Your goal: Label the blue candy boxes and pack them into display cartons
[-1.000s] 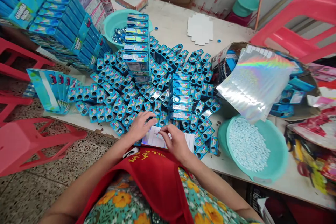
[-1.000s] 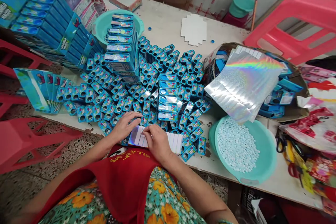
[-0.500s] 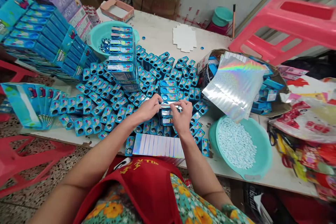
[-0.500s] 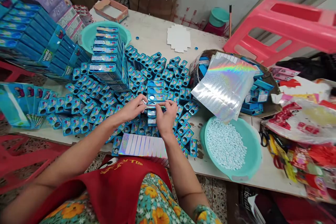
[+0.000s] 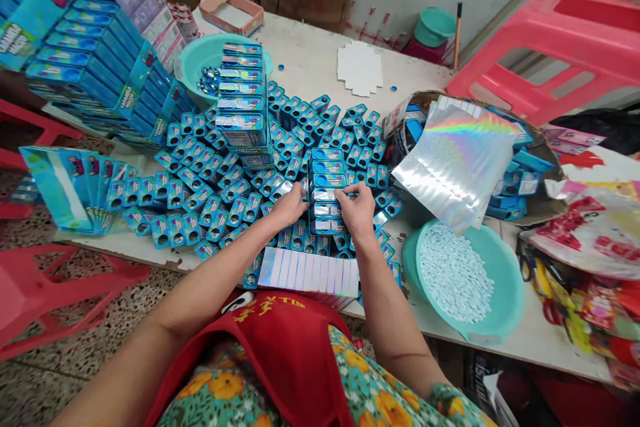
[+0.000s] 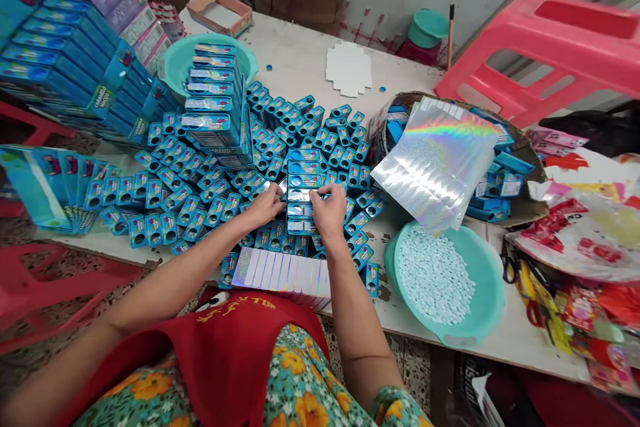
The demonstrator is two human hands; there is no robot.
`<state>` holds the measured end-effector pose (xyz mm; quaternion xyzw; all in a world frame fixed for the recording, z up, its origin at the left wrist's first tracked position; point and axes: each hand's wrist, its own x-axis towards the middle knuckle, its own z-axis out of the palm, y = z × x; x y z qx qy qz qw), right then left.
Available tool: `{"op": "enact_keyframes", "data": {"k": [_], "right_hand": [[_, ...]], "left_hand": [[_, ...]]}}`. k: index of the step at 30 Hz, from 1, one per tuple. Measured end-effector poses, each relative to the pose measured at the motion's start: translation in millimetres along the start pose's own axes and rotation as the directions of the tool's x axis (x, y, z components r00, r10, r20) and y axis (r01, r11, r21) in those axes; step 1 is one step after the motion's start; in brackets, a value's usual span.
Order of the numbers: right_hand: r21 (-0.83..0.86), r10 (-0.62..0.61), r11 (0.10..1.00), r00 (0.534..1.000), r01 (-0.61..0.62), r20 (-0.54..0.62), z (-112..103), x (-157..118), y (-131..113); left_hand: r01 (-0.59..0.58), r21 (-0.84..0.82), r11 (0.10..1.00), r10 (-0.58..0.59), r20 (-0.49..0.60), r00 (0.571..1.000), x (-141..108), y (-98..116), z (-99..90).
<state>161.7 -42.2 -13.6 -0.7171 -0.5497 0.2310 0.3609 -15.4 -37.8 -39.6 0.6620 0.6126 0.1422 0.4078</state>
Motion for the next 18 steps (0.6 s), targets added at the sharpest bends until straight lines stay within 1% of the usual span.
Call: {"op": "enact_keyframes", "data": {"k": [2,3,4,5,6,7,8,9,11,13,15,17,18], "right_hand": [[-0.019,-0.102,0.995,0.993,0.101,-0.061,-6,-10,-5],[-0.031,-0.175,0.985,0.979,0.173,-0.107,-10,-19,-9],[-0.036,-0.252,0.968,0.957,0.249,-0.145,-13,-30,-13],[-0.026,-0.326,0.945,0.932,0.326,-0.156,-16,-45,-18],[0.005,-0.392,0.918,0.911,0.395,-0.130,-17,-60,-22],[0.059,-0.448,0.890,0.892,0.451,-0.063,-15,-77,-25],[0.125,-0.491,0.866,0.870,0.484,0.035,-11,-93,-27],[0.188,-0.514,0.853,0.846,0.487,0.143,-5,-108,-26],[0.263,-0.490,0.869,0.806,0.419,0.332,12,-132,-21],[0.278,-0.422,0.904,0.788,0.325,0.449,31,-147,-11],[0.277,-0.370,0.925,0.781,0.260,0.504,46,-153,0],[0.265,-0.357,0.931,0.775,0.250,0.521,56,-155,7],[0.254,-0.363,0.930,0.772,0.266,0.522,58,-155,8]], "left_hand": [[-0.021,0.018,1.000,0.021,-0.029,0.999,-14,-11,-4.5],[-0.044,0.030,0.999,0.045,-0.020,0.999,-25,-18,-8.0],[-0.066,0.047,0.997,0.065,0.018,0.998,-38,-25,-11.5],[-0.084,0.070,0.994,0.078,0.082,0.994,-53,-32,-14.7],[-0.097,0.098,0.991,0.081,0.152,0.985,-68,-40,-17.1],[-0.103,0.127,0.987,0.075,0.211,0.975,-83,-47,-18.3],[-0.100,0.154,0.983,0.059,0.251,0.966,-96,-54,-18.3],[-0.087,0.172,0.981,0.039,0.266,0.963,-107,-60,-17.3],[-0.051,0.160,0.986,0.009,0.249,0.969,-119,-68,-13.6],[-0.009,0.095,0.995,-0.012,0.214,0.977,-122,-73,-9.9],[0.043,-0.006,0.999,-0.041,0.183,0.982,-121,-78,-7.1],[0.103,-0.141,0.985,-0.079,0.163,0.983,-119,-83,-4.3],[0.136,-0.219,0.966,-0.101,0.164,0.981,-119,-85,-2.8]]}}
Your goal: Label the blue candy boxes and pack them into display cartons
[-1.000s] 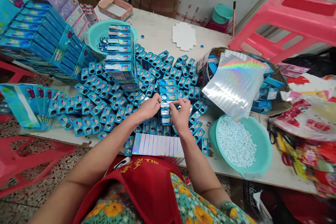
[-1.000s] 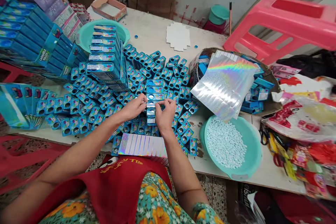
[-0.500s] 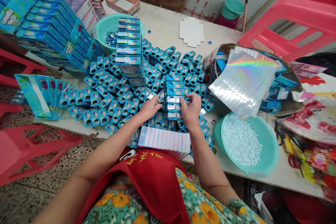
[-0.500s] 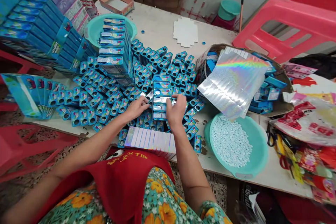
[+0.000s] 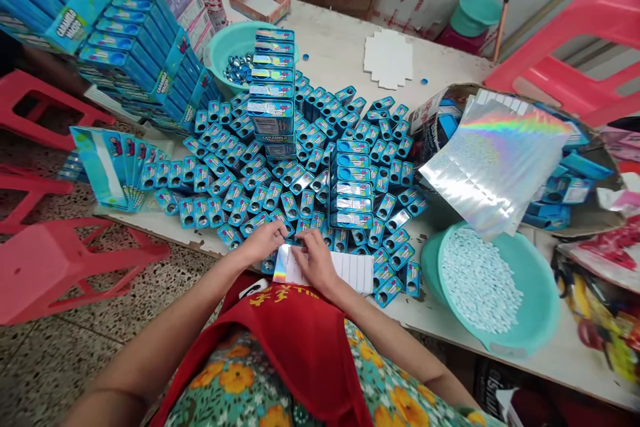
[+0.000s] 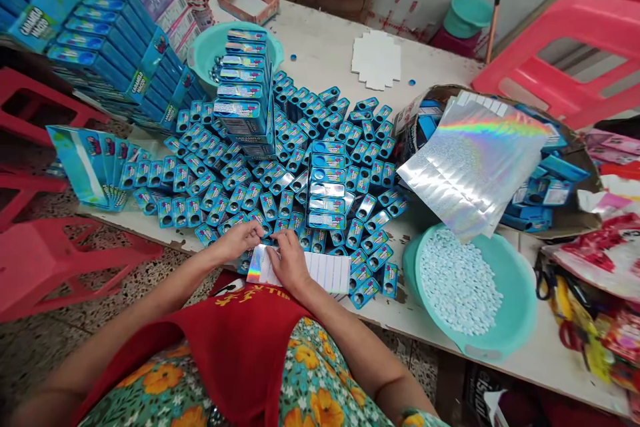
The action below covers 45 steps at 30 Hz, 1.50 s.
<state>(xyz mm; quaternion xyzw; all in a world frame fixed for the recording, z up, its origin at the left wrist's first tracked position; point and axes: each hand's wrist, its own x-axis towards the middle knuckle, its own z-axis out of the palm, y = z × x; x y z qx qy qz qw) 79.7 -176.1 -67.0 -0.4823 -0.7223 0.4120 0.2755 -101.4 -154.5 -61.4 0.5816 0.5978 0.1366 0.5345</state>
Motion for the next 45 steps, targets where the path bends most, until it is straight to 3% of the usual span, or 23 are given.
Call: {"op": "enact_keyframes", "data": {"k": [3,5,14,17,21,24,26,29,31,34,37,41,45], "right_hand": [[-0.096,-0.072,0.993,0.997,0.073,0.018,3,0,-1],[-0.157,-0.117,0.980,0.992,0.121,0.035,4,-1,-4],[-0.224,-0.266,0.929,0.952,0.295,0.151,-5,-11,-10],[-0.209,-0.215,0.947,0.966,0.243,0.145,-13,-11,-16],[-0.074,-0.051,0.996,0.993,0.058,0.104,-36,-5,-41],[0.075,0.028,0.997,0.998,-0.032,0.053,-62,3,-60],[0.110,0.033,0.993,0.999,-0.034,0.011,-77,10,-65],[0.085,0.052,0.995,0.994,-0.043,-0.098,-93,23,-61],[0.045,0.081,0.996,0.979,-0.073,-0.188,-100,35,-51],[-0.061,0.072,0.993,0.932,-0.100,-0.355,-113,59,-33],[-0.172,0.017,0.978,0.875,-0.114,-0.483,-128,90,-15],[-0.165,0.093,0.963,0.834,-0.214,-0.543,-138,124,7],[-0.014,0.180,0.975,0.820,-0.223,-0.543,-137,134,22]], "left_hand": [[0.060,-0.210,0.976,-0.061,-0.002,0.998,-2,-2,4.8],[0.083,-0.263,0.961,-0.093,-0.024,0.995,-4,0,8.2],[0.084,-0.184,0.979,-0.123,-0.217,0.968,3,6,15.9],[0.086,-0.105,0.991,-0.109,-0.240,0.965,9,4,17.3],[0.082,0.069,0.994,-0.062,-0.250,0.966,8,11,13.4],[-0.030,-0.025,0.999,0.021,-0.312,0.950,0,31,6.0],[-0.124,-0.254,0.959,0.066,-0.228,0.972,-6,50,1.9],[-0.065,-0.451,0.890,0.100,0.055,0.993,-7,76,-0.5],[-0.039,-0.409,0.912,0.087,0.099,0.991,3,89,-2.4],[-0.152,-0.292,0.944,0.151,-0.024,0.988,32,109,-11.1],[-0.285,-0.182,0.941,0.269,-0.105,0.957,70,128,-24.0],[-0.298,-0.122,0.947,0.285,-0.113,0.952,114,138,-31.0],[-0.257,-0.185,0.949,0.243,-0.092,0.966,134,128,-21.4]]}}
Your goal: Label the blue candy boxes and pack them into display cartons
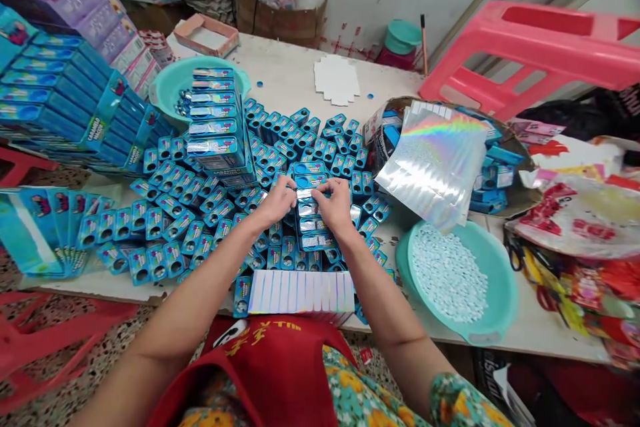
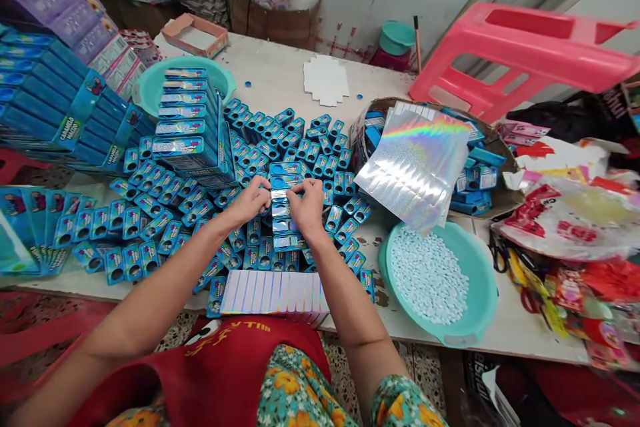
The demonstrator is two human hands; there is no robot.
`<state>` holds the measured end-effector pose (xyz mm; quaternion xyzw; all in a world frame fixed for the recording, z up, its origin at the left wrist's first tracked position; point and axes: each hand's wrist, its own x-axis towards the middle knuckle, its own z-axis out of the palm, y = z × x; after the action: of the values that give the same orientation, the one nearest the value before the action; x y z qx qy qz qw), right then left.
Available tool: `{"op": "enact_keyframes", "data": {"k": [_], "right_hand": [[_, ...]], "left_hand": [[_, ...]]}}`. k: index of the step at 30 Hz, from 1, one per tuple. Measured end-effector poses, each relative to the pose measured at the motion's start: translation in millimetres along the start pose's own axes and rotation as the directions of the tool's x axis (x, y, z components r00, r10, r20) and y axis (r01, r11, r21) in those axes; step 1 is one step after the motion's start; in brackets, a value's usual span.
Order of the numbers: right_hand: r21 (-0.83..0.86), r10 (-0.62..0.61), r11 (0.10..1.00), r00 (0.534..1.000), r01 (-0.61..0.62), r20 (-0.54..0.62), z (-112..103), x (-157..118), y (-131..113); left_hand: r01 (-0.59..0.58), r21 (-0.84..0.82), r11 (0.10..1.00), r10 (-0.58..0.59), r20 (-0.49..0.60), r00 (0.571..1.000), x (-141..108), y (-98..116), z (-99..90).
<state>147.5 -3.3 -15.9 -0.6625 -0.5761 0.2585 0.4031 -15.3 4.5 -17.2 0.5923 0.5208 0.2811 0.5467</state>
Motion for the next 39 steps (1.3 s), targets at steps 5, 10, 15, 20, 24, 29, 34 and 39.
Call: {"op": "enact_keyframes", "data": {"k": [5,10,15,20,24,29,34,39], "right_hand": [[0.118,0.165,0.979,0.986,-0.164,0.000,-1,1,12],[0.079,0.068,0.995,0.998,-0.068,0.006,-1,7,14],[0.198,0.171,0.967,0.984,-0.160,-0.041,-28,-15,20],[0.130,0.225,0.966,0.974,-0.225,0.010,-76,-98,41],[0.000,0.108,0.994,0.986,-0.109,0.125,-93,-168,55],[-0.391,-0.136,0.889,0.954,0.237,0.268,-82,-208,67],[-0.578,-0.176,0.771,0.962,0.267,0.211,-64,-211,68],[-0.378,-0.287,0.854,0.930,0.357,0.231,-63,-211,53]], "left_hand": [[0.140,0.405,0.903,-0.090,-0.138,0.986,-11,-16,15.4],[0.106,0.676,0.729,0.009,-0.166,0.986,-27,-7,20.1],[-0.015,0.683,0.730,-0.072,0.100,0.992,-59,-15,-3.1],[-0.119,0.695,0.709,-0.137,0.301,0.944,-118,-42,14.9],[-0.138,0.740,0.658,-0.149,0.308,0.940,-144,-50,44.7],[-0.201,0.802,0.563,-0.040,0.269,0.962,-153,-50,49.9],[-0.266,0.857,0.441,0.118,0.238,0.964,-156,-49,48.3],[-0.395,0.784,0.478,0.208,0.336,0.919,-162,-43,59.9]]}}
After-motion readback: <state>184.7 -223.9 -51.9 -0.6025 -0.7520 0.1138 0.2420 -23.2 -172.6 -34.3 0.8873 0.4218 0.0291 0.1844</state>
